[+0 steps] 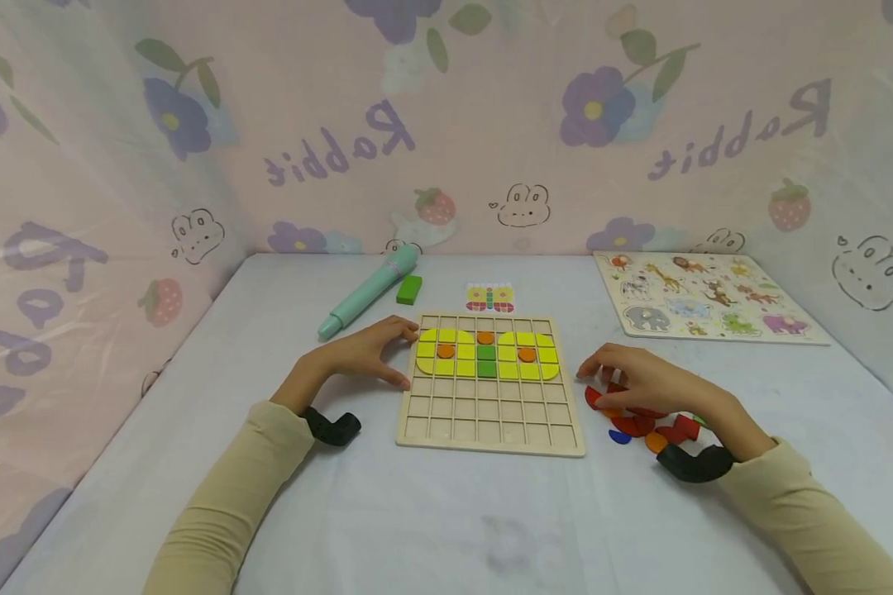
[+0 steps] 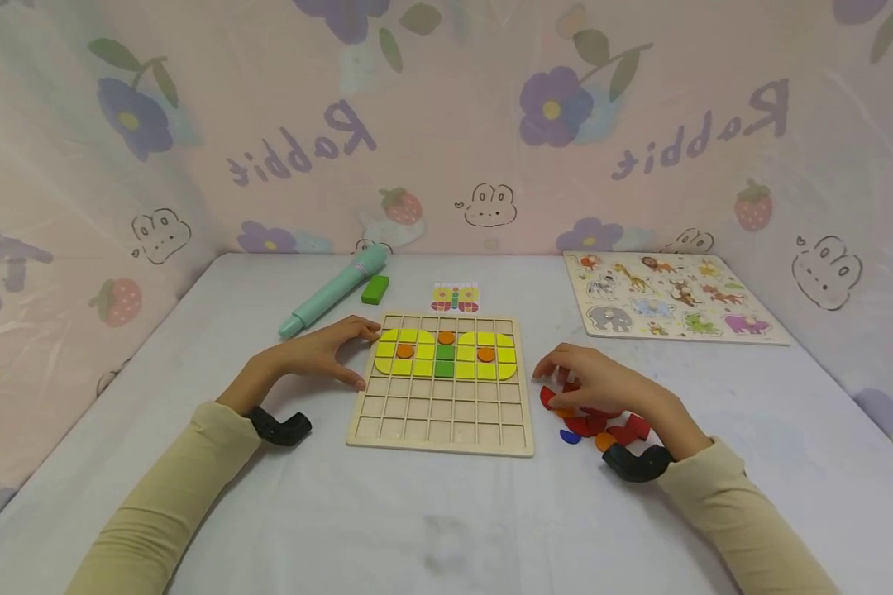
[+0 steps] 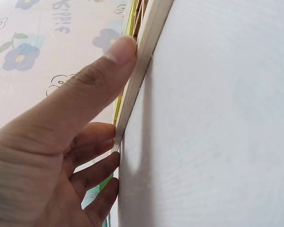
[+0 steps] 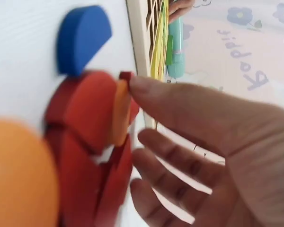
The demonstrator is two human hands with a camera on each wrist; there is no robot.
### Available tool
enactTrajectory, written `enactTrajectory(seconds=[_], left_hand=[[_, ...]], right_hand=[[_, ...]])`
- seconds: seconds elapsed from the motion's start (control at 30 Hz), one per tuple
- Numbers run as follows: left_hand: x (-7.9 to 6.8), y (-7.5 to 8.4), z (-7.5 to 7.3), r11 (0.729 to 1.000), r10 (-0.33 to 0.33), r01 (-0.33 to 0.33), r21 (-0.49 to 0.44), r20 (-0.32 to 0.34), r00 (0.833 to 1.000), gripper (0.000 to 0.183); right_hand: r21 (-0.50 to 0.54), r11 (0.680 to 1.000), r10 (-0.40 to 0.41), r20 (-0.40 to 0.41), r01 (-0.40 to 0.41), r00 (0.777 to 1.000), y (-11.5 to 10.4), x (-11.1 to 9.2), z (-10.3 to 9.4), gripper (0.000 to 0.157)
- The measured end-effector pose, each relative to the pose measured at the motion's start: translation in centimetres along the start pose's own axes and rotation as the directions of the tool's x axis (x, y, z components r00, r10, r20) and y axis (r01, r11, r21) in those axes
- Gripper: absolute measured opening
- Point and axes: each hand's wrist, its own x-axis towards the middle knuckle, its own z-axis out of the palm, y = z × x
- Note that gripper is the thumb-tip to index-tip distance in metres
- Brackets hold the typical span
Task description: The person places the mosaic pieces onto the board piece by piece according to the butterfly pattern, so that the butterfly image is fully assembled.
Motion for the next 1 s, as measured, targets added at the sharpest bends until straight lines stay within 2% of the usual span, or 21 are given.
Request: enactTrajectory(seconds=[0.13, 0.27, 0.5, 0.7, 0.8, 1.0], left_hand=[[0.0, -0.1, 0.1, 1.000, 0.002, -0.002, -0.001, 0.001, 1.000, 0.076], [0.0, -0.1, 0.1, 1.000, 0.000, 0.000, -0.004, 0.002, 1.000, 0.076], [0.0, -0.1, 0.1, 1.000, 0.002, -0.002, -0.003, -0.003, 1.000, 0.076], [0.0, -0.1, 0.1, 1.000, 0.018, -0.018, -0.014, -0.006, 1.000, 0.077], [-0.1, -0.1, 0.0, 1.000, 0.025, -0.026, -0.018, -0.011, 1.000, 0.077], [-0.1, -0.1, 0.0, 0.999, 0.030, -0.031, -0.020, -0.007, 1.000, 0.077]], right_hand=[[0.067, 0.995, -0.070, 0.015, 0.069, 0.997, 0.3, -0.3, 0.3, 0.027], [0.052, 0.995, -0.084, 0.001, 0.083, 0.996, 0.6, 0.0, 0.7, 0.021], [-0.053, 0.999, -0.017, -0.046, 0.015, 0.999, 0.6, 0.6, 1.2, 0.017], [-0.080, 0.996, 0.048, 0.007, -0.047, 0.999, 0.0, 0.1, 0.4, 0.026], [-0.070, 0.997, 0.042, 0.023, -0.040, 0.999, -0.1, -0.1, 0.1, 0.027], [-0.086, 0.995, 0.041, -0.009, -0.042, 0.999, 0.0, 0.1, 0.2, 0.025]])
